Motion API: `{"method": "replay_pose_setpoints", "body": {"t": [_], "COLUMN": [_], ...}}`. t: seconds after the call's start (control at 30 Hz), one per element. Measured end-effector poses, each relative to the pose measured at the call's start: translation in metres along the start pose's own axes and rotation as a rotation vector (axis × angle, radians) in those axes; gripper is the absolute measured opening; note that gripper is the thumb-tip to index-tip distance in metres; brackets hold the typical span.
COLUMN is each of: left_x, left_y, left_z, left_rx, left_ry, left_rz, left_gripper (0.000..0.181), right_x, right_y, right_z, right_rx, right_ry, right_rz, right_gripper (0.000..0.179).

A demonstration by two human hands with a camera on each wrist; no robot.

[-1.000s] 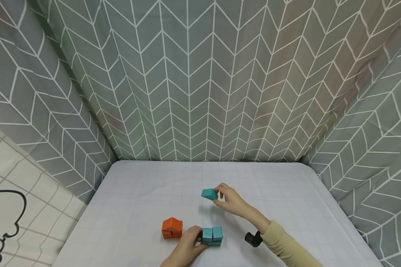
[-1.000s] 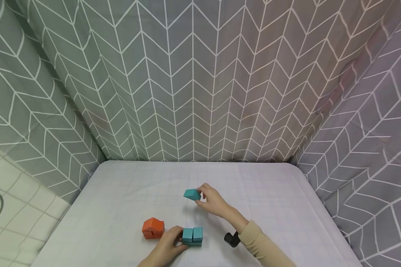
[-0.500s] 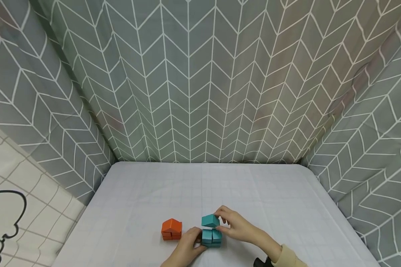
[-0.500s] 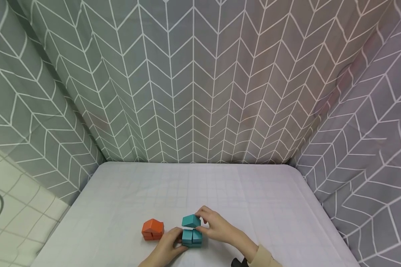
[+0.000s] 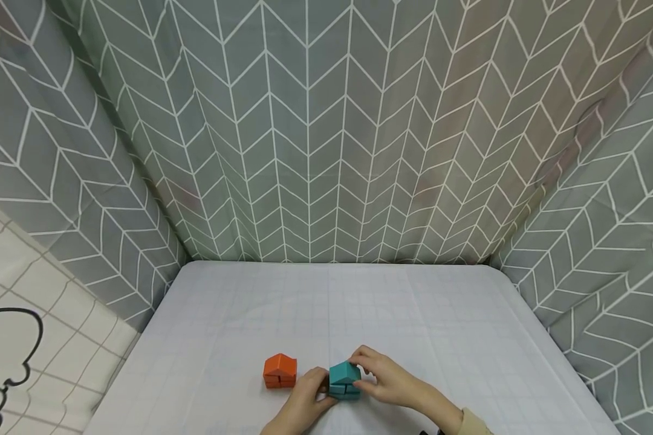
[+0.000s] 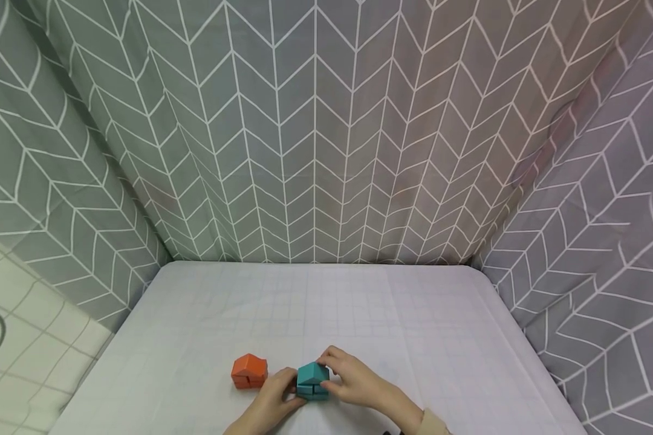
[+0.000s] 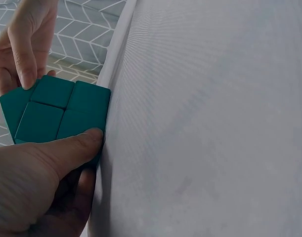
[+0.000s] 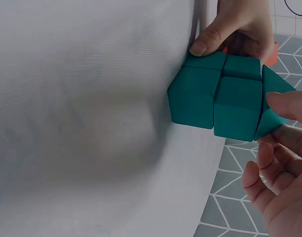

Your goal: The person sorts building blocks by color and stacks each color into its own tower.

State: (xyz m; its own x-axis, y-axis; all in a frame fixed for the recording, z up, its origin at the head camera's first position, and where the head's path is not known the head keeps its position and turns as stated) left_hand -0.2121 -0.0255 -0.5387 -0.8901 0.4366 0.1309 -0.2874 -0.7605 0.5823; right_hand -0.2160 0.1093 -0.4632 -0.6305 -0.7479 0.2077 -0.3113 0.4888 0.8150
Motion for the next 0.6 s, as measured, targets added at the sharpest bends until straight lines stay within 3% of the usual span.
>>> {"method": "replay_pose_setpoints", "body": {"t": [0.33,0.6], "left_x": [-0.0005,-0.0005], "left_y": [0.0007,0.0001], "left_z": [0.0019,0.0021], "left_rx": [0.02,0.032], "left_ry": [-0.043,-0.039], "left_rz": [0.038,0.037], "left_gripper": [0.03,0.03], "right_x": [-0.0014,-0.0026], "right_y": [-0.0001,-0.0016], "right_z": [-0.0014,-0.0005], "right_rx": [-0.05,-0.052], "right_ry": [0.039,0.042], "right_rz": [0.056,0.075], "right_gripper": [0.031,0.032]}}
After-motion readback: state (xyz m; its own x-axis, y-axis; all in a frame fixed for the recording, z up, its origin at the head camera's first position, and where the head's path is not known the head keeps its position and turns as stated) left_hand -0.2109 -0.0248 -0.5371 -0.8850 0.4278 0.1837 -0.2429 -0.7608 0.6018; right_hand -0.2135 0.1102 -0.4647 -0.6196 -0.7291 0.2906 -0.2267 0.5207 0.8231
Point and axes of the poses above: each hand's wrist, its own x-axis towards the middle knuckle, its own y-axis out of the back of the hand, z = x × y, the point moved 7 cm from there along x, towards the middle knuckle, and after that the axes turned 4 degrees about -x, right-handed, at the moved point
